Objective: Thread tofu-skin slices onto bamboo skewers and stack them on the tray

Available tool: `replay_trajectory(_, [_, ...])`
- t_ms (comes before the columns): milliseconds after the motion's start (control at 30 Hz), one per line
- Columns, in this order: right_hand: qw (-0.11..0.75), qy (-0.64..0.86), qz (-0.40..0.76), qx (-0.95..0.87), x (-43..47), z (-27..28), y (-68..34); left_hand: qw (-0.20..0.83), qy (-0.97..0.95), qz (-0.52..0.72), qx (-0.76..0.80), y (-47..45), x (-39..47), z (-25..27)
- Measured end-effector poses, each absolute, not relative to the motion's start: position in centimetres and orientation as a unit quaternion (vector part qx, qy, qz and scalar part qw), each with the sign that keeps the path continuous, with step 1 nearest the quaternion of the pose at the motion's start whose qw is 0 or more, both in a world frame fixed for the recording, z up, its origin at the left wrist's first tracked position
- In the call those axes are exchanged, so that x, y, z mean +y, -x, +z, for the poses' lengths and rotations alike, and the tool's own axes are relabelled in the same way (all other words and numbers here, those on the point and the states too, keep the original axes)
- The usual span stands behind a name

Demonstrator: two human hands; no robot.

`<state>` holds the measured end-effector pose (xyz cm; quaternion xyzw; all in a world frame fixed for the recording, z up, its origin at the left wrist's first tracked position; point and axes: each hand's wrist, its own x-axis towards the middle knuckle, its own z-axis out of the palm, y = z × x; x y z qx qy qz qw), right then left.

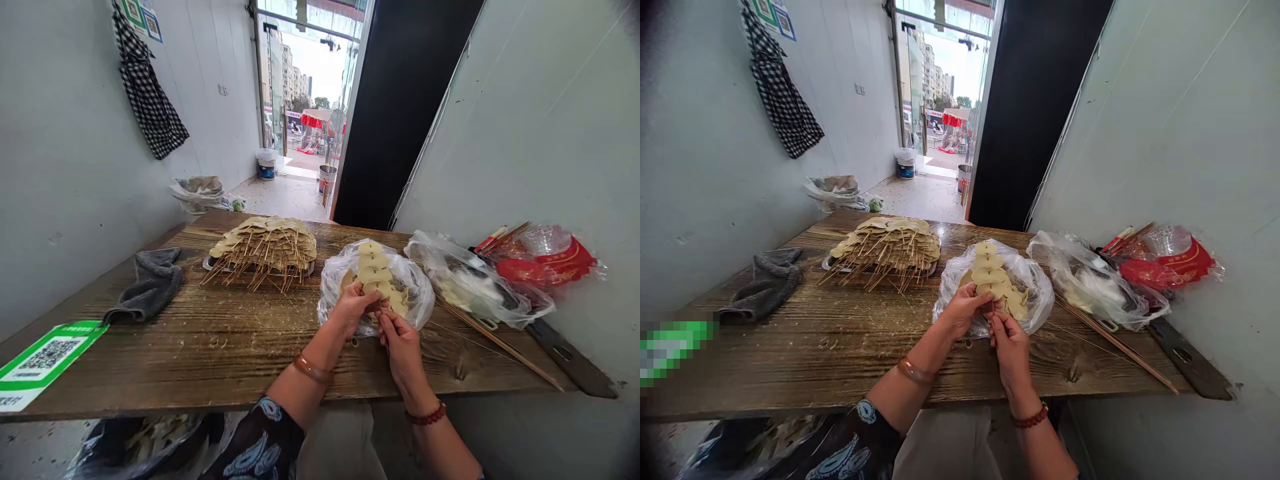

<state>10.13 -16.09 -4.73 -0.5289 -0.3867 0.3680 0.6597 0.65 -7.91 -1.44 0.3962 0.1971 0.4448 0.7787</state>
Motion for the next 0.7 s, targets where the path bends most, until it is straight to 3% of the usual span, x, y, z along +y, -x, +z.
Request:
replay_trajectory(300, [0.664, 0.479, 0.416, -0.397, -15.3, -0.8, -10.5, 0.794, -0.246, 0.505, 0.233, 0.2, -6.7, -1.4])
replay_trajectory(500, [0.598, 0.447, 0.555, -0.369, -13.4, 3.0, -9.4, 0.791, -0.277, 0.498, 0.223, -0.3, -6.6, -2.8])
replay_trajectory(700, [0.555, 0.429, 0.587, -0.403, -10.3, 6.0, -5.8, 0.769, -0.275, 0.538, 0.206, -0.8, -6.9, -2.9])
